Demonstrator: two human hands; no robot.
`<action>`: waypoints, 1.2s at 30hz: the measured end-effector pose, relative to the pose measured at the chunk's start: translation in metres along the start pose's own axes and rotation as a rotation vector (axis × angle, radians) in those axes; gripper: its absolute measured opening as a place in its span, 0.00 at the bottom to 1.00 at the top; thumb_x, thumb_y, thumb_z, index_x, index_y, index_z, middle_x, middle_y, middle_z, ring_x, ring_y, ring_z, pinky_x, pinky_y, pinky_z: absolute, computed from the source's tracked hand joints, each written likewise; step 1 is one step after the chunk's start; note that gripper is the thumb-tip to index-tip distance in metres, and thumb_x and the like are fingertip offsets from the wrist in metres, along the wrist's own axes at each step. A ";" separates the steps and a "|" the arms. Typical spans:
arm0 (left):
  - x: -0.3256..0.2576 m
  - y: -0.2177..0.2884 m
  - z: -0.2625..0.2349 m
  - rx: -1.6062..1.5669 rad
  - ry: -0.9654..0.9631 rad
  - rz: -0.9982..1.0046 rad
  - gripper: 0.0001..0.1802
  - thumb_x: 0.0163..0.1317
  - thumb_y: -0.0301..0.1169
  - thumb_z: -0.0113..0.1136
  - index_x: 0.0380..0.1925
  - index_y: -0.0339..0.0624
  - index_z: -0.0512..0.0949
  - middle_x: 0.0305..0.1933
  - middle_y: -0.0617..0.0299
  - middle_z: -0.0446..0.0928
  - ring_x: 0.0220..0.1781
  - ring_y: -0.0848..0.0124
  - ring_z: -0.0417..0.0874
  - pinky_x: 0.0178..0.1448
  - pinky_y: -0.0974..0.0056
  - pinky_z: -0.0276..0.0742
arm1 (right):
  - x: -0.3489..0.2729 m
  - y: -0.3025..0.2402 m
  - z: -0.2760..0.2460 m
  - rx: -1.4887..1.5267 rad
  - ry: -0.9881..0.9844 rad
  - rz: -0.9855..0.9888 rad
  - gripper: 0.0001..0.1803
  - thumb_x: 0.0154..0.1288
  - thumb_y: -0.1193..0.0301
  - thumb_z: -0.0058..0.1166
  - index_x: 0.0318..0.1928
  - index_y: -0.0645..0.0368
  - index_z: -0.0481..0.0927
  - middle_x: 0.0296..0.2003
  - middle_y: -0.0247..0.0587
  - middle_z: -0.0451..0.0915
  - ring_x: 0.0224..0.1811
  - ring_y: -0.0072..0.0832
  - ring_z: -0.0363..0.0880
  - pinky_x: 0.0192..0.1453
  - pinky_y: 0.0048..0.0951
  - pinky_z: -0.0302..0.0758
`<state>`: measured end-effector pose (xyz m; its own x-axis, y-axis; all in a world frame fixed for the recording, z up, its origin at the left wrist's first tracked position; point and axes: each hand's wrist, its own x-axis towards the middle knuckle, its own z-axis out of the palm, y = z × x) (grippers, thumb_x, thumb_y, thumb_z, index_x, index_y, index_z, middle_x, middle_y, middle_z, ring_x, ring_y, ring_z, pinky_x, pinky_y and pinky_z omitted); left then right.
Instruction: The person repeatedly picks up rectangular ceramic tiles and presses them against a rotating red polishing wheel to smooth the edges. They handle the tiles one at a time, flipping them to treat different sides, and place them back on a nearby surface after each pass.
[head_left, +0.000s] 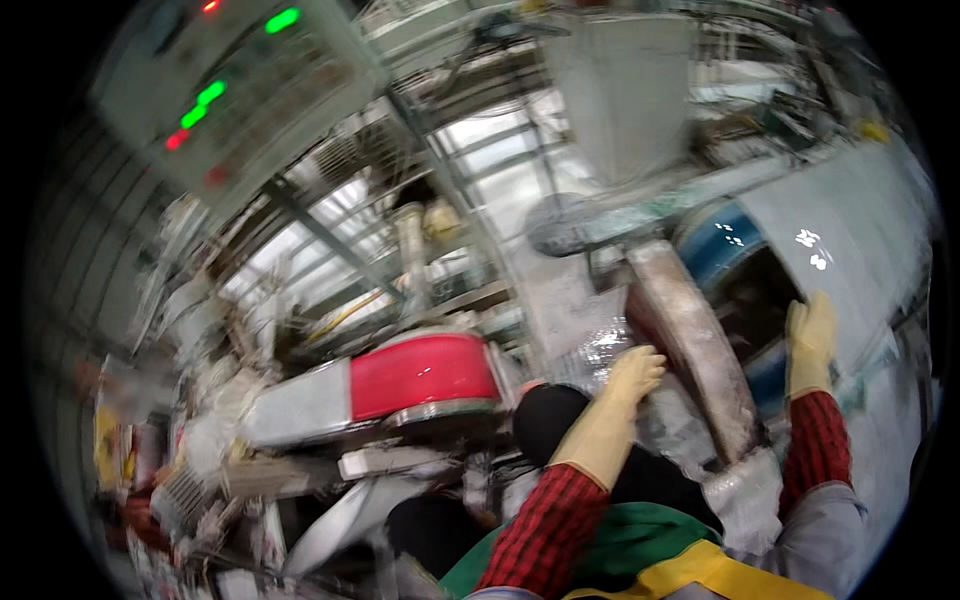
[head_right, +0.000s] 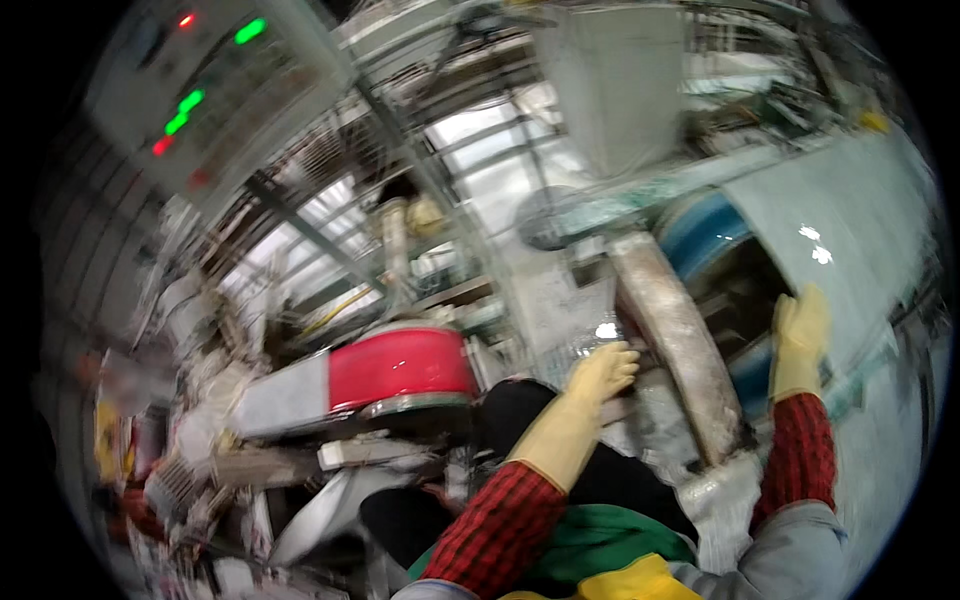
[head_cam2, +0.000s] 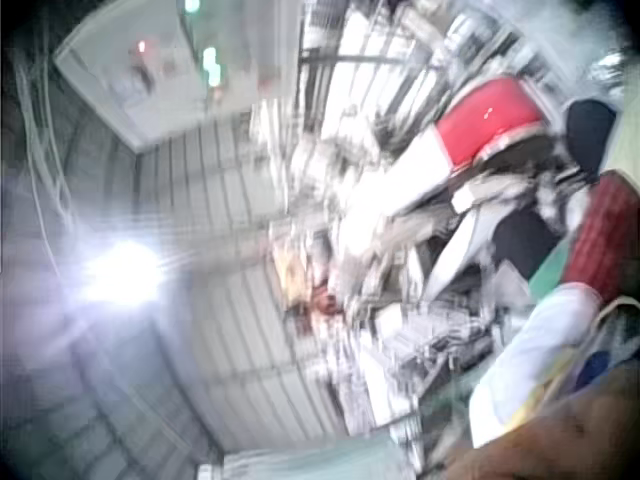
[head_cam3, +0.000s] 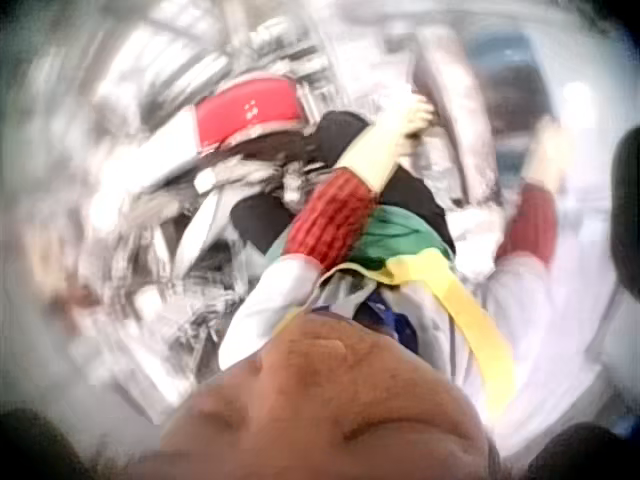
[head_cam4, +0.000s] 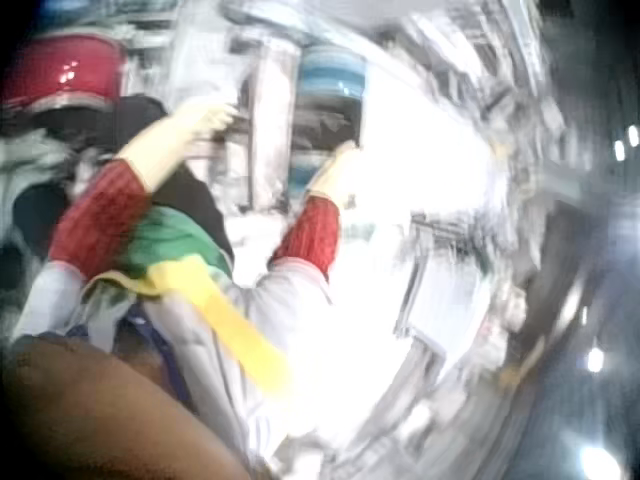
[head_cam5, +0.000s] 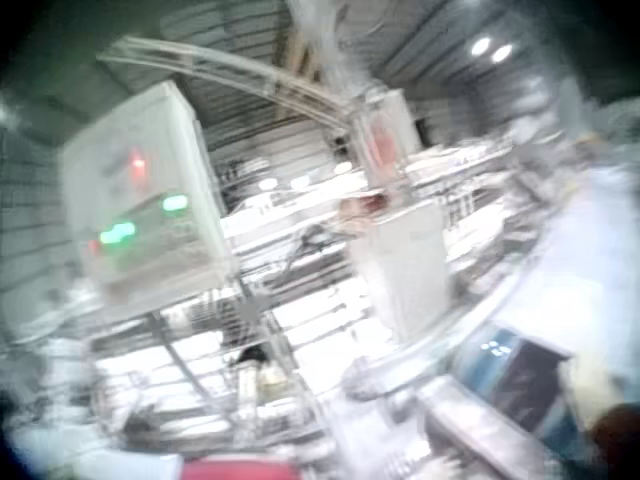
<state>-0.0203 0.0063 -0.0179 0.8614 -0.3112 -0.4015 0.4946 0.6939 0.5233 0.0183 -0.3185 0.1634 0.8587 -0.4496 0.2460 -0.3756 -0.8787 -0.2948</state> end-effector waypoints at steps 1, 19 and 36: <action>0.001 -0.013 0.060 0.181 0.180 -0.018 0.19 0.69 0.40 0.58 0.52 0.40 0.76 0.48 0.53 0.83 0.37 0.66 0.85 0.40 0.64 0.84 | 0.025 0.107 0.046 -0.129 0.335 -0.165 0.25 0.68 0.61 0.49 0.58 0.67 0.73 0.55 0.60 0.76 0.59 0.56 0.71 0.64 0.49 0.67; -0.032 0.026 0.028 0.208 0.370 -0.045 0.22 0.69 0.43 0.56 0.56 0.41 0.72 0.55 0.51 0.81 0.51 0.60 0.83 0.52 0.58 0.83 | 0.117 0.090 0.075 -0.498 -0.143 -0.071 0.20 0.74 0.65 0.35 0.57 0.61 0.74 0.50 0.56 0.80 0.54 0.49 0.79 0.56 0.49 0.76; -0.051 0.029 0.038 0.264 0.409 -0.043 0.22 0.70 0.42 0.55 0.57 0.41 0.72 0.48 0.55 0.81 0.39 0.68 0.84 0.41 0.65 0.84 | 0.187 0.115 -0.035 -0.173 -0.374 -0.099 0.27 0.48 0.59 0.65 0.46 0.66 0.82 0.39 0.58 0.85 0.43 0.50 0.85 0.44 0.46 0.80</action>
<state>-0.0450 0.0178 0.0458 0.7494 -0.0192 -0.6618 0.5870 0.4814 0.6509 0.1240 -0.5093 0.2078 0.9489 -0.3004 -0.0963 -0.3106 -0.9430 -0.1198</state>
